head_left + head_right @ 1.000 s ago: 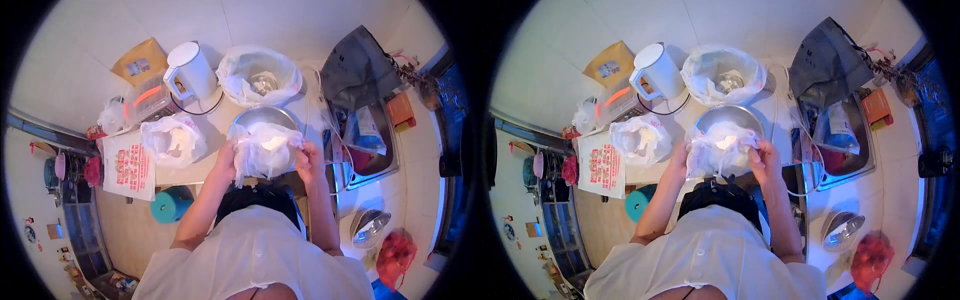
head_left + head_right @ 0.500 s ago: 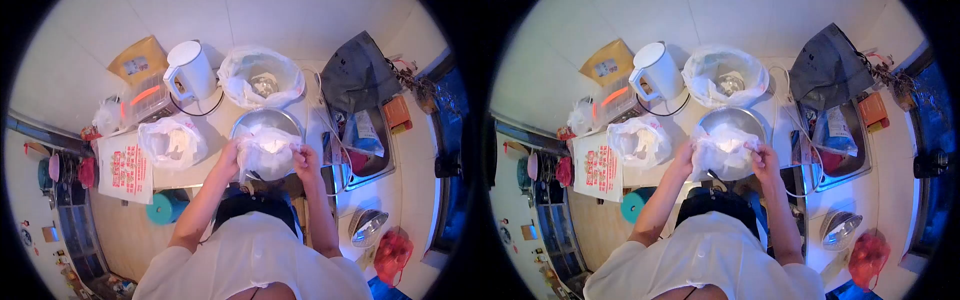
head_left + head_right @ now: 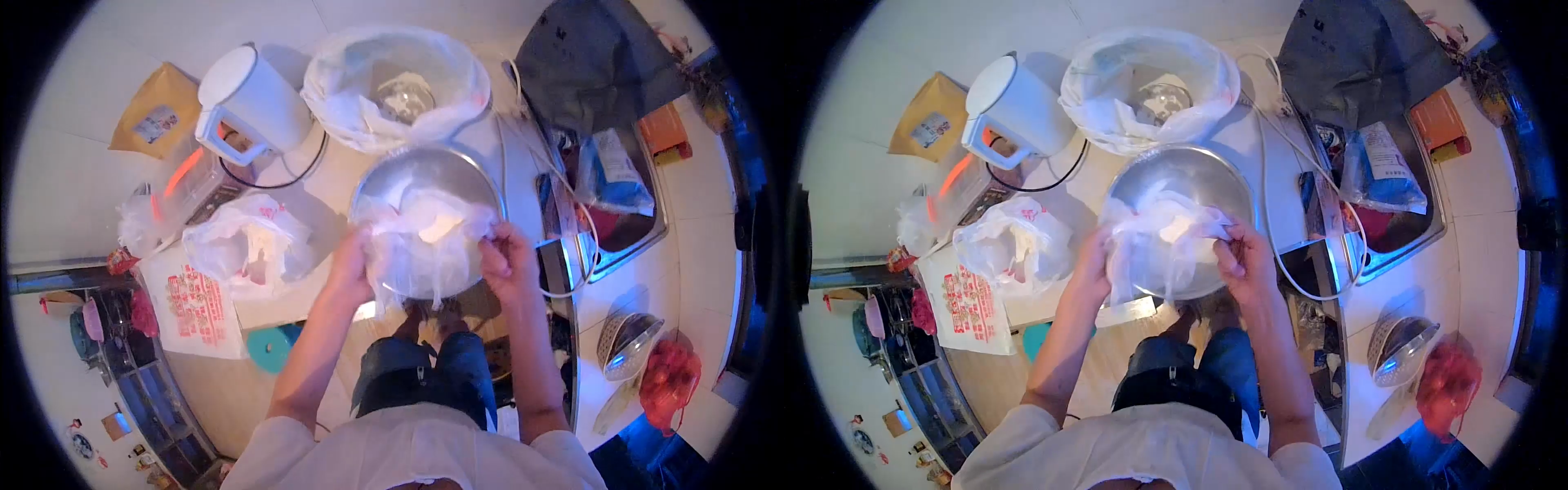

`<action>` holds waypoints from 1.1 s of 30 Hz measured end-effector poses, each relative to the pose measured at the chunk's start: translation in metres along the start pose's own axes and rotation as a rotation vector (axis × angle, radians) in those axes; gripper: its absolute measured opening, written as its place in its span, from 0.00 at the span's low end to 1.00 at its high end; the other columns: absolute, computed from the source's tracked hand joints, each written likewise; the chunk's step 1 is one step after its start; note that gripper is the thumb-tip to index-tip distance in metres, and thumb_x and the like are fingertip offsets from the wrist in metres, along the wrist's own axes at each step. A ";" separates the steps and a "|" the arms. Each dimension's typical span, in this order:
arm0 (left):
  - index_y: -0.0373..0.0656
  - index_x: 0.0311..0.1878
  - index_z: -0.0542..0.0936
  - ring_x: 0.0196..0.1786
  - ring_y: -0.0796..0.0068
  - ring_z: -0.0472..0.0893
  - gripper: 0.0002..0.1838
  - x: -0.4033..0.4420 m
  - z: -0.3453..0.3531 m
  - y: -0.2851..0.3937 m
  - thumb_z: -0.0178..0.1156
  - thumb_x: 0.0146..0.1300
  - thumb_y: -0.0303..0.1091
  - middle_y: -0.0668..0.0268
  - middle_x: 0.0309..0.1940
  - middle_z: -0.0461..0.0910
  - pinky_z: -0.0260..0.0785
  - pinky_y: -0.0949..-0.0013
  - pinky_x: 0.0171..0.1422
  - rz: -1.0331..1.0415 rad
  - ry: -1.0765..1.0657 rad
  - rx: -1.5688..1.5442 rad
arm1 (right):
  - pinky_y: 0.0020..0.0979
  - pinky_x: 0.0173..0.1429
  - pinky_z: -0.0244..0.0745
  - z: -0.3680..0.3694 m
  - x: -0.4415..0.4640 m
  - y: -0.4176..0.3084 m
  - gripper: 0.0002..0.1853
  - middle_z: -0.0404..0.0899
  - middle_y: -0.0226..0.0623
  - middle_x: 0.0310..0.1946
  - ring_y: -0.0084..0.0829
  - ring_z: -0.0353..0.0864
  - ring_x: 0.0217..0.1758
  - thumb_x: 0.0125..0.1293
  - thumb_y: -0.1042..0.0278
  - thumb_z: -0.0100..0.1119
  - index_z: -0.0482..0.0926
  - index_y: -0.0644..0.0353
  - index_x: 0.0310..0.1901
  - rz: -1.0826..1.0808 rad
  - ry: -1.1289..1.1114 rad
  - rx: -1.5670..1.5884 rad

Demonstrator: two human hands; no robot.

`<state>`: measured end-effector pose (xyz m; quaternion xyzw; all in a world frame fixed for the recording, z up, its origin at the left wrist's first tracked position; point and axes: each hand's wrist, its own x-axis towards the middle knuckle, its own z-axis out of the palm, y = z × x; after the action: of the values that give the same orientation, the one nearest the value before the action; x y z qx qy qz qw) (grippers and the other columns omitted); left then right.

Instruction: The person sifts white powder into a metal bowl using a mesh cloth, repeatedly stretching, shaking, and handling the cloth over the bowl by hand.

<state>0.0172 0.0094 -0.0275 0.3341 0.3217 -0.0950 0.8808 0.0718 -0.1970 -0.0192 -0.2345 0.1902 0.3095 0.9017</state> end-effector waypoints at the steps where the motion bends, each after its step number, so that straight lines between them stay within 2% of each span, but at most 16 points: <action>1: 0.39 0.41 0.69 0.33 0.72 0.74 0.14 0.005 -0.003 0.002 0.42 0.51 0.31 0.61 0.32 0.72 0.68 0.69 0.37 0.046 -0.045 0.009 | 0.13 0.05 0.50 0.008 -0.006 -0.001 0.08 0.71 0.40 0.21 0.17 0.54 0.05 0.52 0.74 0.39 0.67 0.67 0.32 -0.023 0.027 -0.012; 3: 0.38 0.41 0.69 0.34 0.72 0.73 0.14 0.002 -0.003 0.017 0.42 0.51 0.31 0.61 0.33 0.72 0.68 0.70 0.38 0.156 -0.127 0.039 | 0.13 0.05 0.50 -0.001 0.014 -0.006 0.07 0.71 0.41 0.21 0.17 0.54 0.05 0.52 0.74 0.39 0.66 0.66 0.32 0.009 0.043 -0.004; 6: 0.36 0.40 0.69 0.33 0.72 0.73 0.13 -0.005 0.016 0.026 0.42 0.52 0.30 0.61 0.33 0.72 0.67 0.71 0.38 0.180 0.058 -0.007 | 0.12 0.05 0.49 0.029 0.021 -0.024 0.08 0.71 0.43 0.22 0.17 0.54 0.05 0.53 0.73 0.40 0.65 0.66 0.34 0.068 -0.283 -0.076; 9: 0.36 0.40 0.69 0.34 0.72 0.73 0.14 -0.008 0.011 0.029 0.42 0.52 0.30 0.61 0.34 0.72 0.67 0.73 0.39 0.243 -0.011 -0.064 | 0.13 0.05 0.50 0.027 0.032 -0.032 0.11 0.69 0.52 0.34 0.17 0.55 0.06 0.55 0.73 0.38 0.62 0.69 0.38 0.094 -0.277 -0.039; 11: 0.36 0.41 0.69 0.34 0.73 0.73 0.14 -0.003 -0.002 0.018 0.43 0.52 0.30 0.62 0.33 0.72 0.66 0.74 0.39 0.681 0.177 0.837 | 0.13 0.06 0.51 0.029 0.031 -0.037 0.12 0.70 0.52 0.35 0.17 0.59 0.09 0.54 0.73 0.38 0.62 0.69 0.39 0.146 -0.306 -0.012; 13: 0.36 0.40 0.69 0.33 0.72 0.74 0.13 0.007 -0.013 0.016 0.46 0.50 0.28 0.62 0.32 0.73 0.65 0.74 0.39 0.913 0.322 1.261 | 0.11 0.08 0.53 0.026 0.024 -0.037 0.12 0.72 0.50 0.33 0.18 0.67 0.14 0.53 0.74 0.40 0.64 0.68 0.40 0.164 -0.428 -0.037; 16: 0.36 0.39 0.71 0.32 0.71 0.74 0.14 0.015 -0.013 0.015 0.52 0.45 0.26 0.62 0.30 0.74 0.64 0.73 0.39 0.927 0.421 1.240 | 0.11 0.09 0.55 0.024 0.043 -0.033 0.12 0.70 0.52 0.37 0.18 0.68 0.15 0.53 0.73 0.40 0.63 0.68 0.39 0.137 -0.263 0.019; 18: 0.36 0.37 0.72 0.33 0.71 0.74 0.14 0.009 0.010 0.015 0.54 0.42 0.26 0.61 0.29 0.74 0.64 0.73 0.39 0.879 0.388 1.376 | 0.10 0.09 0.56 0.022 0.038 -0.034 0.11 0.70 0.52 0.38 0.19 0.67 0.14 0.53 0.73 0.39 0.63 0.69 0.39 0.208 -0.395 0.017; 20: 0.35 0.37 0.71 0.32 0.75 0.73 0.13 0.001 0.018 0.013 0.52 0.45 0.26 0.63 0.29 0.74 0.64 0.74 0.37 1.096 0.387 1.831 | 0.10 0.09 0.56 0.014 0.044 -0.036 0.11 0.70 0.52 0.38 0.19 0.66 0.13 0.53 0.73 0.39 0.63 0.69 0.38 0.250 -0.481 0.017; 22: 0.37 0.38 0.71 0.33 0.79 0.72 0.11 0.000 0.017 0.009 0.49 0.49 0.25 0.66 0.29 0.73 0.64 0.77 0.36 0.879 0.366 1.322 | 0.10 0.09 0.55 0.011 0.057 -0.037 0.10 0.70 0.52 0.37 0.19 0.65 0.11 0.53 0.73 0.40 0.63 0.69 0.37 0.268 -0.524 0.011; 23: 0.38 0.38 0.71 0.33 0.80 0.72 0.11 0.000 0.015 0.006 0.49 0.49 0.25 0.66 0.29 0.73 0.64 0.77 0.35 0.796 0.328 1.131 | 0.11 0.08 0.54 0.010 0.054 -0.035 0.10 0.72 0.49 0.31 0.18 0.62 0.08 0.53 0.73 0.40 0.64 0.69 0.36 0.228 -0.349 -0.020; 24: 0.38 0.38 0.71 0.33 0.81 0.71 0.10 0.003 0.015 0.006 0.48 0.50 0.25 0.67 0.29 0.73 0.64 0.78 0.34 0.725 0.284 0.937 | 0.11 0.07 0.53 0.014 0.047 -0.038 0.10 0.72 0.49 0.29 0.17 0.60 0.07 0.53 0.73 0.40 0.64 0.69 0.37 0.191 -0.379 -0.053; 26: 0.37 0.38 0.71 0.30 0.79 0.72 0.10 0.004 0.015 0.002 0.48 0.51 0.25 0.66 0.28 0.73 0.65 0.77 0.31 0.805 0.187 0.772 | 0.12 0.06 0.51 0.015 0.035 -0.040 0.11 0.73 0.47 0.24 0.17 0.57 0.05 0.53 0.73 0.40 0.64 0.68 0.37 0.128 -0.424 -0.113; 29: 0.37 0.37 0.72 0.29 0.80 0.72 0.09 0.005 -0.002 0.002 0.47 0.51 0.25 0.66 0.28 0.73 0.65 0.78 0.30 0.713 0.219 0.730 | 0.12 0.05 0.49 0.004 0.050 -0.039 0.12 0.72 0.46 0.20 0.17 0.55 0.03 0.54 0.71 0.38 0.64 0.67 0.40 0.246 -0.233 -0.056; 32: 0.36 0.36 0.72 0.30 0.77 0.72 0.09 0.008 -0.012 0.004 0.47 0.51 0.26 0.65 0.29 0.73 0.65 0.77 0.31 0.662 0.236 0.704 | 0.12 0.05 0.49 0.012 0.038 -0.041 0.13 0.72 0.44 0.18 0.18 0.53 0.02 0.55 0.70 0.36 0.64 0.66 0.41 0.200 -0.437 -0.088; 33: 0.36 0.36 0.72 0.32 0.75 0.72 0.10 0.006 -0.012 0.004 0.47 0.50 0.27 0.64 0.29 0.73 0.65 0.75 0.33 0.670 0.240 0.706 | 0.12 0.05 0.49 0.011 0.039 -0.039 0.13 0.72 0.43 0.18 0.17 0.53 0.02 0.55 0.70 0.36 0.64 0.66 0.41 0.205 -0.405 -0.110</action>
<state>0.0176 0.0205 -0.0361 0.7054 0.2438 0.1291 0.6530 0.1277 -0.2004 -0.0174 -0.1957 0.0108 0.4500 0.8713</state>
